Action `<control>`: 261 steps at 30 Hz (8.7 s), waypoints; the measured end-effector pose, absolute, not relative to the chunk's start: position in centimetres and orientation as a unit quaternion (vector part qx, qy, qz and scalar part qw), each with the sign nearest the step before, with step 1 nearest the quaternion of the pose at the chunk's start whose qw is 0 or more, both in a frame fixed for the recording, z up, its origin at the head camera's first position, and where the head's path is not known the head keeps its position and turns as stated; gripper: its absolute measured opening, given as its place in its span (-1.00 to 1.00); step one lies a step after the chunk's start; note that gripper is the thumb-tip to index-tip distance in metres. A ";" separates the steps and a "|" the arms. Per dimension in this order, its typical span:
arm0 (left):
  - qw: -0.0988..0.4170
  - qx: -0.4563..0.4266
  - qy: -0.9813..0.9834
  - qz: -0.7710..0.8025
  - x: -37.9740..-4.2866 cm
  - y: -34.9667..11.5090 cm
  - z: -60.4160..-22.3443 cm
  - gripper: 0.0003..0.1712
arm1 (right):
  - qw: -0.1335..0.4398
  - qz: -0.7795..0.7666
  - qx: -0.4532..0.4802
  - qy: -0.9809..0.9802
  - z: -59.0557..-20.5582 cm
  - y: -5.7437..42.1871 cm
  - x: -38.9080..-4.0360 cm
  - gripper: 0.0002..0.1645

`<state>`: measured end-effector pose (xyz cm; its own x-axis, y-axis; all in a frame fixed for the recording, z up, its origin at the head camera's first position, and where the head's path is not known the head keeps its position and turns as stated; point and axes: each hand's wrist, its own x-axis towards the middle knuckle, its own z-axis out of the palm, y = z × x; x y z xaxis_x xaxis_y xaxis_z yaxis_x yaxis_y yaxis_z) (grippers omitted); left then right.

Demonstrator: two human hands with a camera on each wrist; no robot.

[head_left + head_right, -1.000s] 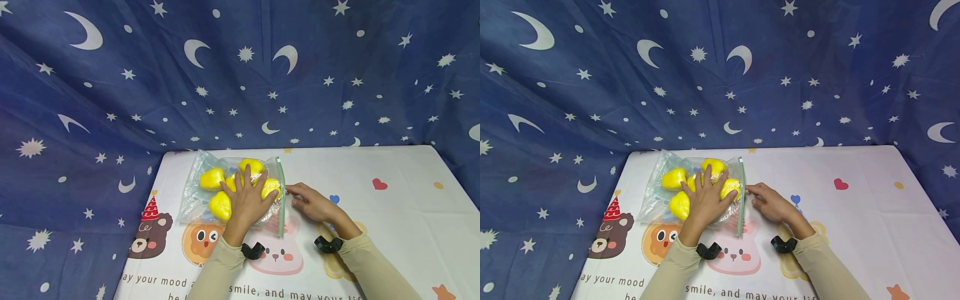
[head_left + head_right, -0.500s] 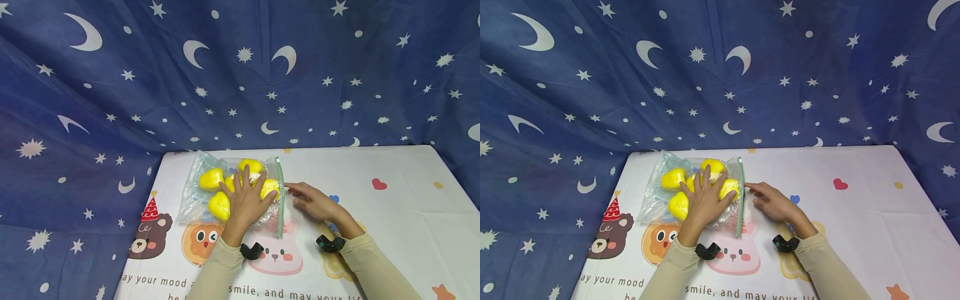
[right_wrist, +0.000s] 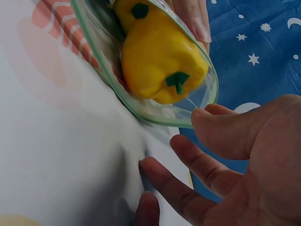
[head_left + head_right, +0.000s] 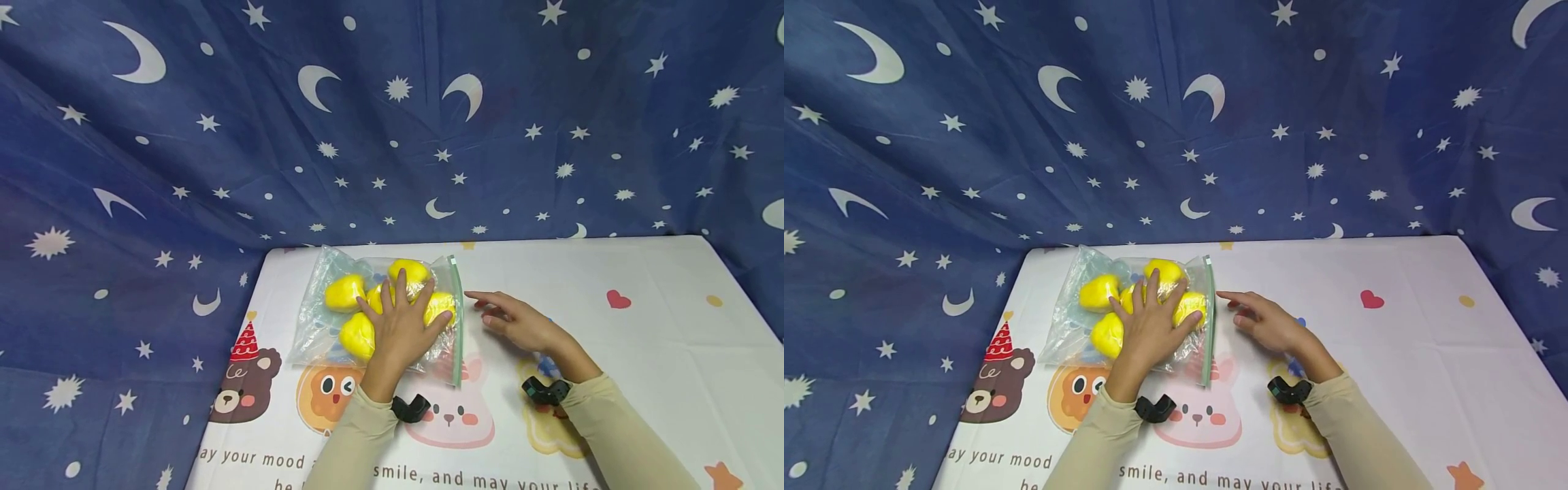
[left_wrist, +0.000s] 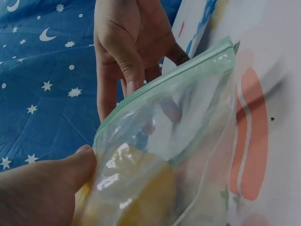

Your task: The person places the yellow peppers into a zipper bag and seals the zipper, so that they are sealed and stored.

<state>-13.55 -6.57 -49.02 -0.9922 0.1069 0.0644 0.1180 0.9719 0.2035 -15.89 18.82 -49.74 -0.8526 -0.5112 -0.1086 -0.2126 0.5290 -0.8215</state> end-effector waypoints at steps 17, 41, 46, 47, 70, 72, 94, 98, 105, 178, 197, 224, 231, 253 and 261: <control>-0.046 -0.063 -0.994 -0.076 -14.4 -7.0 -45.5 -0.11 | 0.205 -0.475 -0.139 0.844 -48.3 19.1 -19.8 -0.40; -0.135 -0.153 -0.948 -0.246 -26.0 -7.7 -40.0 -0.64 | 0.227 -0.566 -0.012 0.793 -48.3 15.8 -24.3 -0.46; -0.177 -0.164 -0.929 -0.280 -28.2 -7.0 -41.9 -0.66 | 0.214 -0.574 0.031 0.790 -49.0 14.9 -25.1 -0.51; -0.184 -0.162 -0.927 -0.283 -28.5 -6.9 -42.3 -0.65 | 0.213 -0.574 0.035 0.790 -49.1 14.7 -25.2 -0.51; -0.250 -0.131 -0.899 -0.333 -30.7 -6.4 -45.8 -0.76 | 0.168 -0.599 0.069 0.780 -50.5 13.0 -25.8 -0.64; -0.256 -0.142 -0.895 -0.336 -30.8 -6.5 -46.0 -0.78 | 0.170 -0.600 0.066 0.779 -50.6 13.0 -25.8 -0.65; -0.213 -0.230 -0.902 -0.296 -30.7 -5.7 -46.1 -0.75 | 0.128 -0.610 0.034 0.781 -50.0 12.0 -24.4 -0.75; -0.200 -0.225 -0.904 -0.304 -30.8 -5.8 -46.2 -0.73 | 0.138 -0.590 0.017 0.796 -49.9 12.1 -23.8 -0.75; -0.222 -0.204 -0.895 -0.330 -30.6 -6.1 -46.2 -0.68 | 0.145 -0.559 -0.011 0.816 -49.3 12.2 -22.3 -0.75; -0.140 -0.178 -0.880 -0.417 -30.7 -7.3 -46.8 -0.58 | 0.131 -0.436 -0.123 0.882 -50.9 13.7 -12.8 -0.64; -0.140 -0.134 -0.885 -0.423 -31.0 -7.7 -46.7 -0.63 | 0.122 -0.424 -0.199 0.875 -51.9 14.5 -10.5 -0.63; -0.139 -0.148 -0.894 -0.398 -30.1 -7.0 -46.5 -0.62 | 0.162 -0.508 -0.086 0.842 -50.5 13.1 -15.3 -0.56; -0.171 -0.182 -0.906 -0.343 -29.5 -7.2 -45.9 -0.44 | 0.102 -0.509 -0.066 0.852 -50.7 12.2 -16.6 -0.57; -0.247 -0.199 -0.931 -0.180 -24.4 -12.6 -44.2 -0.24 | 0.120 -0.541 -0.057 0.831 -51.0 15.1 -15.3 -0.58; -0.219 -0.195 -0.946 -0.140 -21.2 -14.5 -44.3 -0.24 | 0.135 -0.550 -0.052 0.822 -51.0 17.9 -14.7 -0.55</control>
